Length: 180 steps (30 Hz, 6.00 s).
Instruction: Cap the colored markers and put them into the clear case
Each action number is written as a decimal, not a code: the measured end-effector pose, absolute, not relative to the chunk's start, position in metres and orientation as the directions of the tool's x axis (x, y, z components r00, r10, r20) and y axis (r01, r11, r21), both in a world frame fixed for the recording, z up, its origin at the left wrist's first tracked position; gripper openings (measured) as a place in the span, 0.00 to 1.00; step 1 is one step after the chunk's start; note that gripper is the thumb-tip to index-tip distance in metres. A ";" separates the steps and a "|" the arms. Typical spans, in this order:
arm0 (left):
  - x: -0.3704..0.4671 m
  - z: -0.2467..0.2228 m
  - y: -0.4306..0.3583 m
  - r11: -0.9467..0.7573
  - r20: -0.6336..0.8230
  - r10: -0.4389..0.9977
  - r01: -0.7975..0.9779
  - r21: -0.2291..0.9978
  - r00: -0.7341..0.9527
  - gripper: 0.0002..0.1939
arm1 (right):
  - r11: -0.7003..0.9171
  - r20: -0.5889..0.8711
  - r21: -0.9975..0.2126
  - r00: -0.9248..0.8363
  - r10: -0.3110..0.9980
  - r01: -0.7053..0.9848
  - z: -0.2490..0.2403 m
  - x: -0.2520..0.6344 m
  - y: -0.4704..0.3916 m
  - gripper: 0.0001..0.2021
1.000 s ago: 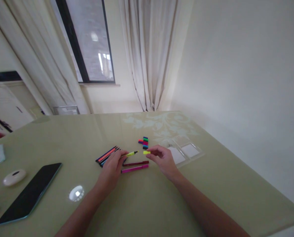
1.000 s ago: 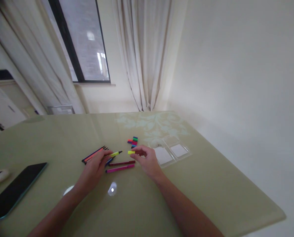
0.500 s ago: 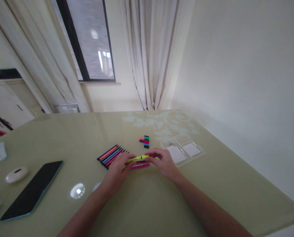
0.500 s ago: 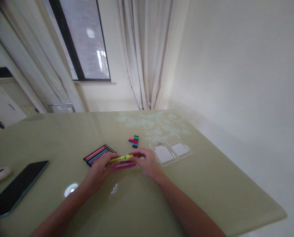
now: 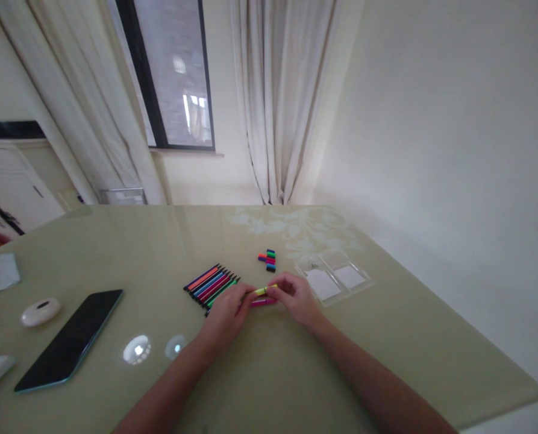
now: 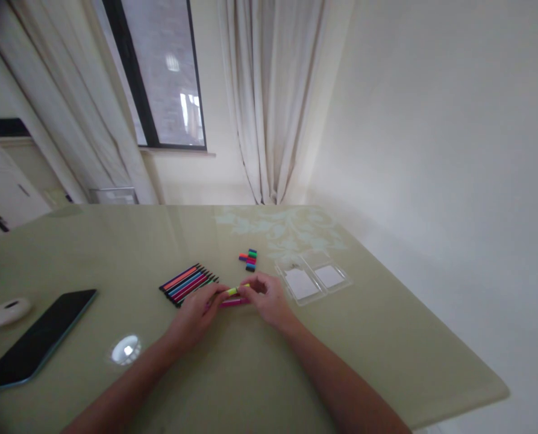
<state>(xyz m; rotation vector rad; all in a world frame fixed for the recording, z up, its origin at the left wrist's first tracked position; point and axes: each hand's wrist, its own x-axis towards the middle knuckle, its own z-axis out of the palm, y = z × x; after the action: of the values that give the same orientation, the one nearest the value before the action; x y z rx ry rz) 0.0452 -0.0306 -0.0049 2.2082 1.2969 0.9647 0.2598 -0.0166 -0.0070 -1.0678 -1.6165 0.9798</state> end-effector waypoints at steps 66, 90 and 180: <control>0.012 0.002 -0.007 -0.452 0.462 0.876 0.572 0.684 0.139 0.14 | 0.493 0.527 -0.780 -0.020 0.849 0.386 0.008 0.259 -0.014 0.06; 0.018 0.001 -0.012 -0.534 0.484 0.839 0.544 0.647 0.247 0.13 | 0.547 0.549 -0.740 -0.120 0.827 0.391 0.007 0.263 -0.014 0.08; 0.030 0.007 -0.030 -0.683 0.650 0.715 0.455 0.571 0.258 0.10 | 0.518 0.487 -0.816 -0.177 0.855 0.255 0.018 0.269 -0.024 0.04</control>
<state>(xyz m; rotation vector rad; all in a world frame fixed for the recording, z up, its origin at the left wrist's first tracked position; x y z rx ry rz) 0.0295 -0.0303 0.0070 2.2635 1.0844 1.3919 0.2691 -0.0236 0.0177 -0.9449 -1.7063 0.7120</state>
